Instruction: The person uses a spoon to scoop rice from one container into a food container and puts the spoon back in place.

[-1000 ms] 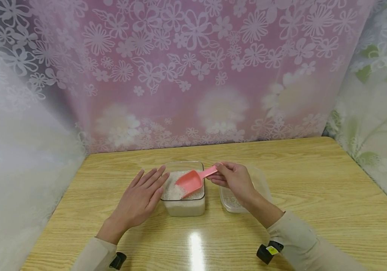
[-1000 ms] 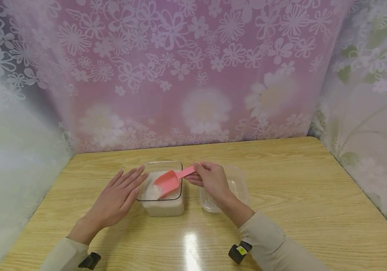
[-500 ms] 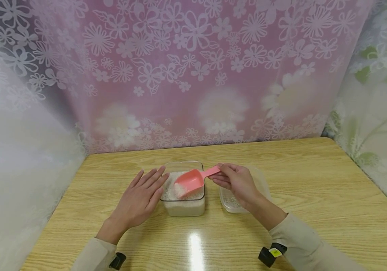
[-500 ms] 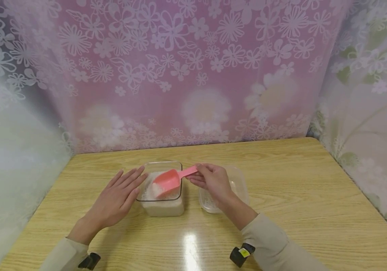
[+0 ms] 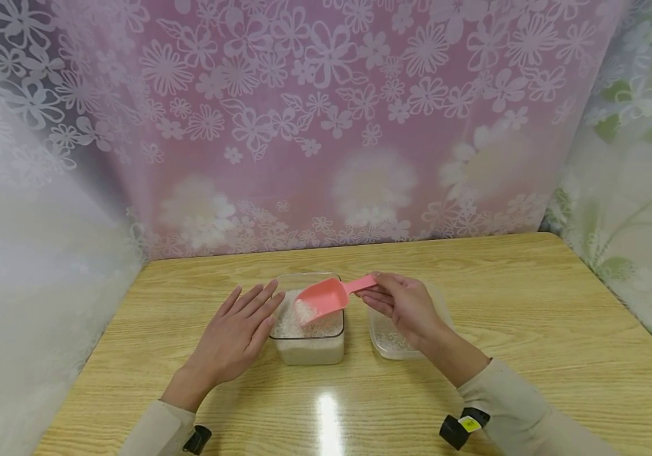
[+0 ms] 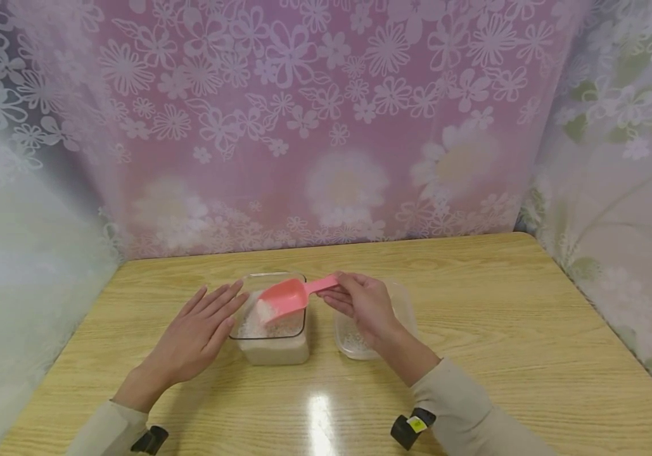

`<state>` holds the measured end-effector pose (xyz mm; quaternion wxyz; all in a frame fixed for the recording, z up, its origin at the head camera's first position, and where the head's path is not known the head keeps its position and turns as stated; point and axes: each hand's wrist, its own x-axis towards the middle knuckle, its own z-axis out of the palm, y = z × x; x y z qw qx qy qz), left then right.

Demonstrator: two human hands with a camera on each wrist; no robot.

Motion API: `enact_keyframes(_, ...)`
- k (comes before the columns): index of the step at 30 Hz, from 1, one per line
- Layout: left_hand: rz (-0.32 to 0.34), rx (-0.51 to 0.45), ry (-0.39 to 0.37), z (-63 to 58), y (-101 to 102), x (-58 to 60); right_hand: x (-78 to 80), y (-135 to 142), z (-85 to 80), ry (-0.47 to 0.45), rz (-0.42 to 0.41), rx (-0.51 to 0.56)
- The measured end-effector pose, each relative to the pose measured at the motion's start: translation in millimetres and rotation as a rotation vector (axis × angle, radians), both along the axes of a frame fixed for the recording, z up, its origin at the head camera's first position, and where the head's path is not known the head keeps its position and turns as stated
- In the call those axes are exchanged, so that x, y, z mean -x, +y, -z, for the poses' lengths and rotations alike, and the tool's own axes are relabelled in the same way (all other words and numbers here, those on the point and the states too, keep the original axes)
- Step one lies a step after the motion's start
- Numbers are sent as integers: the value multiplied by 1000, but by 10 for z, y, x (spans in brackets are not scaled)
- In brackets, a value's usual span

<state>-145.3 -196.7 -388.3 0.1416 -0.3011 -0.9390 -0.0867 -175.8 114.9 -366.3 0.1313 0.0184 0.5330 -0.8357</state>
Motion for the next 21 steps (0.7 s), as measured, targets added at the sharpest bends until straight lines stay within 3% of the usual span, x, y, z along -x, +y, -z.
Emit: enact_keyframes(21,-2,-11,-2,3,-2,0,3,315,-87,22,7,155)
